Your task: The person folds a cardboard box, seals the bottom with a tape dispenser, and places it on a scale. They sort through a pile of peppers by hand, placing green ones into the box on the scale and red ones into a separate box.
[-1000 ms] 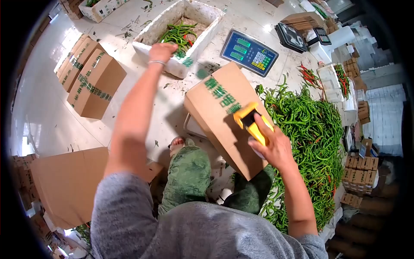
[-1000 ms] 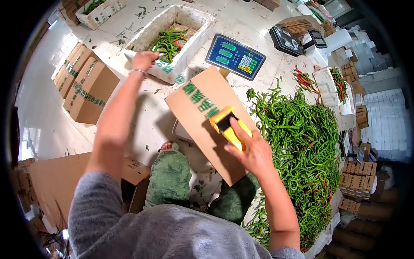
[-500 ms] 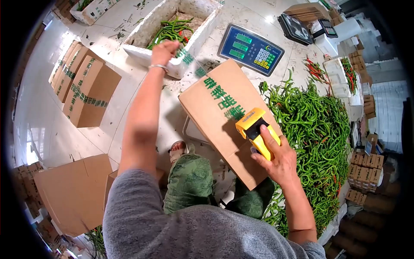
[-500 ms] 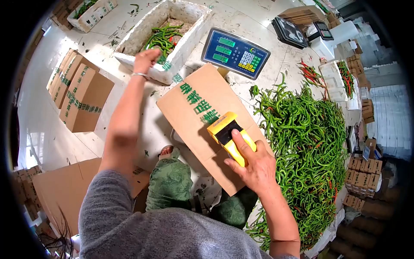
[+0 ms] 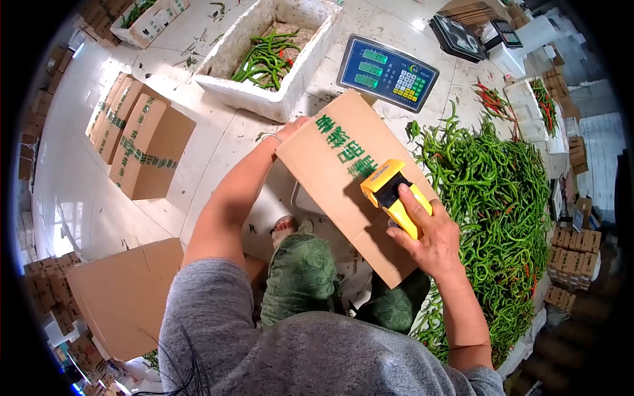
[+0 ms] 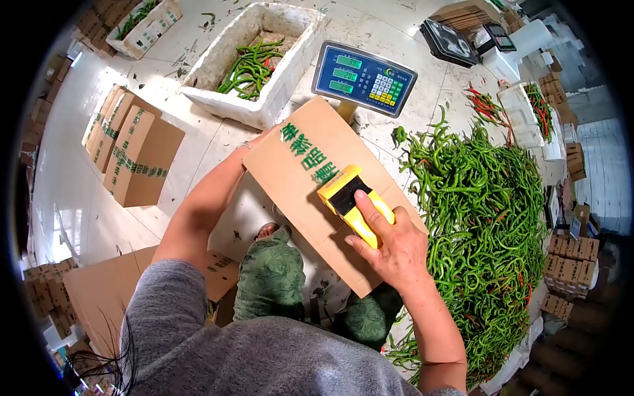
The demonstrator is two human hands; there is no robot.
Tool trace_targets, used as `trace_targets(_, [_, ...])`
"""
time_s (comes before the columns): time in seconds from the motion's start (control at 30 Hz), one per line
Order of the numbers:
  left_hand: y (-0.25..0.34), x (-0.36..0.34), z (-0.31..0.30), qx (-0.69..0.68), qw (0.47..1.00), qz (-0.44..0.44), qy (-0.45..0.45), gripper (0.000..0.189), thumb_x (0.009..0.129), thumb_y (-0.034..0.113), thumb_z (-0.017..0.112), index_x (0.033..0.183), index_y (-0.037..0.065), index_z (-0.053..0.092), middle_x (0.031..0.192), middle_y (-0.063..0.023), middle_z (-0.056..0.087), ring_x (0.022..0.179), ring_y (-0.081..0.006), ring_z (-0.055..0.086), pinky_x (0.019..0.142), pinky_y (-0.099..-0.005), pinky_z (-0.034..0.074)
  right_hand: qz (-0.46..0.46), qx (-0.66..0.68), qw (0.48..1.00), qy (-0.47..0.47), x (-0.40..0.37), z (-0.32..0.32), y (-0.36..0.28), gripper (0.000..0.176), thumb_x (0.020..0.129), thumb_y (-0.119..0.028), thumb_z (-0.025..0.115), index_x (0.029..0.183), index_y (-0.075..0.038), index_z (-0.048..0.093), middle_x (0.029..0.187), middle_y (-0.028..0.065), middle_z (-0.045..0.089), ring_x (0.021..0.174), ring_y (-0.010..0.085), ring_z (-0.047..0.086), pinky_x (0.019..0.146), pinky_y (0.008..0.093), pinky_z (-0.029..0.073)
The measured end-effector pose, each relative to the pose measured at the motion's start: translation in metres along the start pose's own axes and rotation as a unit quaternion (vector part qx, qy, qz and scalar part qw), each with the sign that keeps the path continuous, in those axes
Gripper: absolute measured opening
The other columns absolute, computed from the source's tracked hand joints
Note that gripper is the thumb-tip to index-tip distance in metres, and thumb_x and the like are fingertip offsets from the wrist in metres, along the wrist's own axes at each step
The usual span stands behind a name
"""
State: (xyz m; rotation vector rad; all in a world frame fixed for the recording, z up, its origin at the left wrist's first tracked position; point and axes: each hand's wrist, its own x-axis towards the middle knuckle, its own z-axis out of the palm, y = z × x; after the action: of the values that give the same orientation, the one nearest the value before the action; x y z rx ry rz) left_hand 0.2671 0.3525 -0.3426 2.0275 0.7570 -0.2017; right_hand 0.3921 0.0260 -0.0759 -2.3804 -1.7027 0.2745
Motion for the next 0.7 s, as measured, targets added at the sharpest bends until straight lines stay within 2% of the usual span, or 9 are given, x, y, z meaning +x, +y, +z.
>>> trace_targets(0.3, [-0.012, -0.009, -0.008, 0.08, 0.994, -0.075, -0.023, 0.033, 0.083, 0.036, 0.052, 0.084, 0.007, 0.068, 0.071, -0.0031, 0.065, 0.063, -0.0137, 0.06, 0.062, -0.0293, 0.048, -0.004, 0.009, 1.0, 0.02, -0.005, 0.0, -0.001, 0.067, 0.069, -0.048, 0.068, 0.131, -0.035, 0.044, 0.073, 0.0102, 0.047, 0.056, 0.0249, 0.051, 0.054, 0.0364, 0.047])
trace_targets(0.37, [-0.004, -0.008, -0.032, 0.092, 0.992, -0.088, 0.023, 0.033, 0.084, 0.035, 0.051, 0.085, 0.006, 0.067, 0.071, -0.0027, 0.065, 0.062, -0.0132, 0.059, 0.061, -0.0291, 0.047, -0.006, 0.025, 0.999, 0.029, -0.005, 0.0, 0.0, 0.065, 0.071, -0.048, 0.066, 0.131, -0.036, 0.043, 0.073, 0.0111, 0.048, 0.057, 0.0264, 0.053, 0.053, 0.0375, 0.047])
trace_targets(0.43, [0.03, -0.019, -0.062, -0.137, 0.981, -0.035, 0.13, 0.032, 0.084, 0.034, 0.051, 0.086, 0.006, 0.067, 0.071, -0.0022, 0.065, 0.062, -0.0127, 0.059, 0.061, -0.029, 0.047, -0.005, 0.025, 0.999, 0.025, -0.008, 0.002, 0.001, 0.065, 0.071, -0.048, 0.066, 0.131, -0.037, 0.042, 0.074, 0.0118, 0.048, 0.058, 0.0273, 0.053, 0.053, 0.0381, 0.047])
trace_targets(0.47, [0.068, -0.033, -0.072, -0.28, 0.952, -0.043, 0.118, 0.037, 0.085, 0.037, 0.051, 0.089, 0.003, 0.066, 0.076, -0.0068, 0.065, 0.066, -0.0147, 0.059, 0.065, -0.0286, 0.047, -0.011, 0.021, 0.999, 0.03, -0.009, 0.003, 0.001, 0.065, 0.072, -0.048, 0.066, 0.132, -0.037, 0.042, 0.074, 0.013, 0.048, 0.058, 0.0285, 0.054, 0.054, 0.0388, 0.047])
trace_targets(0.5, [0.137, -0.073, -0.069, -0.17, 0.97, -0.034, 0.172, 0.052, 0.086, 0.048, 0.046, 0.087, 0.0, 0.066, 0.086, -0.0165, 0.065, 0.078, -0.0224, 0.062, 0.074, -0.0322, 0.047, -0.013, 0.015, 0.999, 0.035, -0.009, 0.005, 0.002, 0.064, 0.072, -0.048, 0.065, 0.131, -0.037, 0.042, 0.074, 0.0139, 0.049, 0.059, 0.03, 0.055, 0.055, 0.0389, 0.048])
trace_targets(0.53, [0.155, -0.08, -0.061, 0.009, 0.984, 0.031, 0.177, 0.066, 0.084, 0.06, 0.039, 0.09, -0.001, 0.065, 0.099, -0.0231, 0.062, 0.093, -0.0322, 0.06, 0.084, -0.0377, 0.044, -0.021, 0.014, 0.998, 0.051, -0.009, 0.005, 0.003, 0.063, 0.073, -0.048, 0.064, 0.131, -0.038, 0.042, 0.075, 0.0145, 0.051, 0.06, 0.0305, 0.056, 0.055, 0.0391, 0.048])
trace_targets(0.57, [0.169, -0.08, -0.054, 0.123, 0.975, -0.038, 0.181, 0.07, 0.081, 0.065, 0.041, 0.098, 0.0, 0.064, 0.098, -0.0219, 0.063, 0.098, -0.0339, 0.057, 0.088, -0.038, 0.042, -0.025, 0.014, 0.998, 0.063, -0.01, 0.007, 0.003, 0.062, 0.073, -0.048, 0.064, 0.13, -0.038, 0.042, 0.075, 0.0152, 0.052, 0.061, 0.0311, 0.057, 0.056, 0.0393, 0.049])
trace_targets(0.6, [0.166, -0.07, -0.045, 0.115, 0.971, -0.068, 0.196, 0.079, 0.078, 0.069, 0.038, 0.105, -0.002, 0.06, 0.107, -0.0232, 0.059, 0.104, -0.0358, 0.055, 0.09, -0.0407, 0.041, -0.022, 0.018, 0.998, 0.063, -0.01, 0.008, 0.004, 0.061, 0.073, -0.049, 0.063, 0.13, -0.038, 0.043, 0.077, 0.0161, 0.053, 0.063, 0.0314, 0.058, 0.056, 0.0396, 0.049])
trace_targets(0.7, [0.163, -0.053, -0.038, 0.143, 0.96, -0.101, 0.22, 0.084, 0.079, 0.072, 0.029, 0.103, -0.002, 0.062, 0.101, -0.0243, 0.061, 0.097, -0.0368, 0.058, 0.087, -0.0407, 0.043, -0.016, -0.026, 0.998, 0.063, -0.006, 0.005, 0.001, 0.057, 0.075, -0.05, 0.061, 0.128, -0.037, 0.045, 0.079, 0.0179, 0.055, 0.065, 0.0314, 0.06, 0.058, 0.0394, 0.049])
